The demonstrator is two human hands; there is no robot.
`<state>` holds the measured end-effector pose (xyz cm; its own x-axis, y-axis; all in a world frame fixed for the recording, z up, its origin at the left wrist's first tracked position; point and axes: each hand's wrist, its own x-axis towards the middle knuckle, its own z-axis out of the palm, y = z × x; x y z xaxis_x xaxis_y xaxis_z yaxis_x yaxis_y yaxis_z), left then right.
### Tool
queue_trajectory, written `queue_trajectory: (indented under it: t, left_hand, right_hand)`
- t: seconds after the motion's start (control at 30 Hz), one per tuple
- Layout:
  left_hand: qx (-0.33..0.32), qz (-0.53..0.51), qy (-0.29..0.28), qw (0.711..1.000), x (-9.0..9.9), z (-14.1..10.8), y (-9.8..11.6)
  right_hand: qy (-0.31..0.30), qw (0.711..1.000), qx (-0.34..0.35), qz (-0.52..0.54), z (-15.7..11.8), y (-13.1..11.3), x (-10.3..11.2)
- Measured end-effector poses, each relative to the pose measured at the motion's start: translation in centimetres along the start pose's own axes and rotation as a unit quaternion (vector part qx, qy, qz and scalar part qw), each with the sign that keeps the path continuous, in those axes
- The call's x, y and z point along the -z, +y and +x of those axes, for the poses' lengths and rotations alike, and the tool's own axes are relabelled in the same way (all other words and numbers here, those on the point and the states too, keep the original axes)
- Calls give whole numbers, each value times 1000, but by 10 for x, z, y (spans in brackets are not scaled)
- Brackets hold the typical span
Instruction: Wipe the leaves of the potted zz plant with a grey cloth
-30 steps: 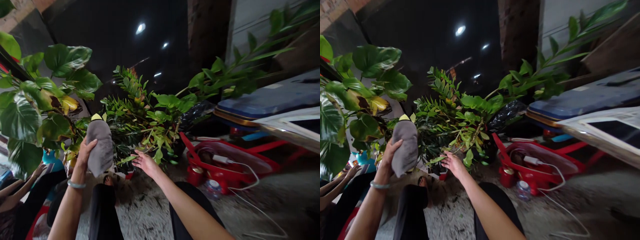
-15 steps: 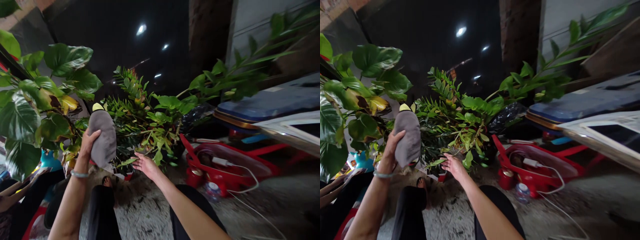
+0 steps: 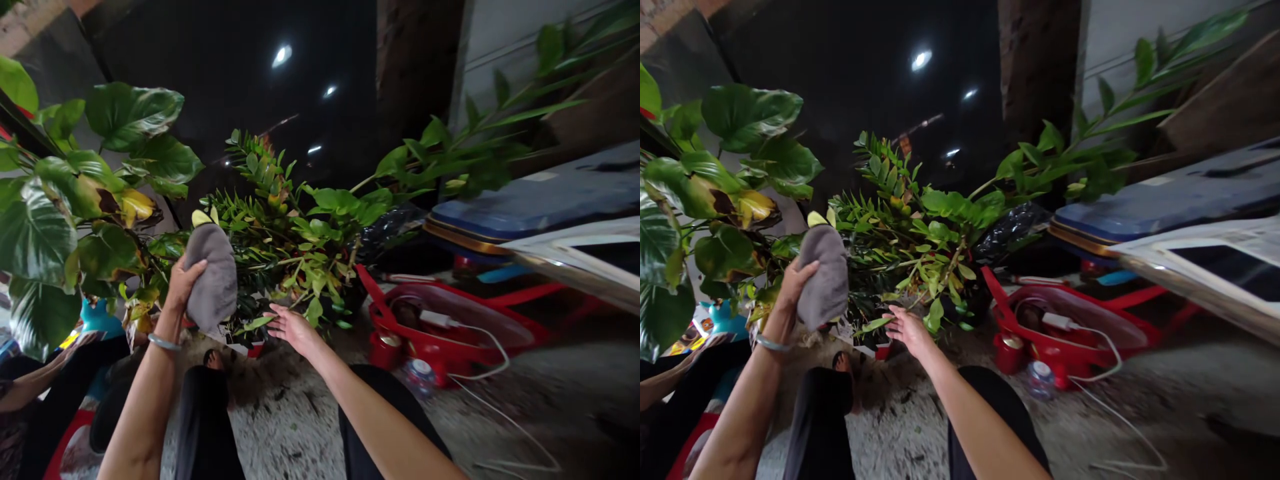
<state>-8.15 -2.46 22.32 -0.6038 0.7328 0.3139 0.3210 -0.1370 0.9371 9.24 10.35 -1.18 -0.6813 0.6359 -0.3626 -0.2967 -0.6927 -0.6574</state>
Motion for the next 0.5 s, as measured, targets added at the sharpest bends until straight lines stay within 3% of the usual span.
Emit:
queue_trajectory:
  t: [0.07, 0.13, 0.2, 0.23, 0.3, 0.4, 0.47, 0.5]
  left_hand:
    - [42, 46, -77, 995, -11, -13, -27]
    - [61, 104, -207, 971, -18, -40, -49]
    - [63, 122, -279, 950, -13, -64, -51]
    - [66, 113, -278, 952, -6, -71, -43]
    - [71, 70, -199, 975, 16, -71, -19]
    - [26, 11, 11, 1000, 44, -43, 12]
    - [16, -14, 90, 996, 47, -28, 9]
    - [30, -19, 94, 995, 43, -27, 0]
  right_hand:
    - [5, 1000, 1, -3, 1, 2, -2]
    - [9, 1000, -3, -11, 2, 4, -2]
    - [16, 1000, -11, -20, 2, 5, 0]
    - [20, 999, -15, -24, 2, 5, 0]
    - [25, 999, -20, -29, 1, 4, 1]
    - [20, 999, -19, -24, -1, 1, -2]
    - [16, 1000, -16, -13, -3, 0, -5]
    - [16, 1000, -16, -8, -4, 0, -6]
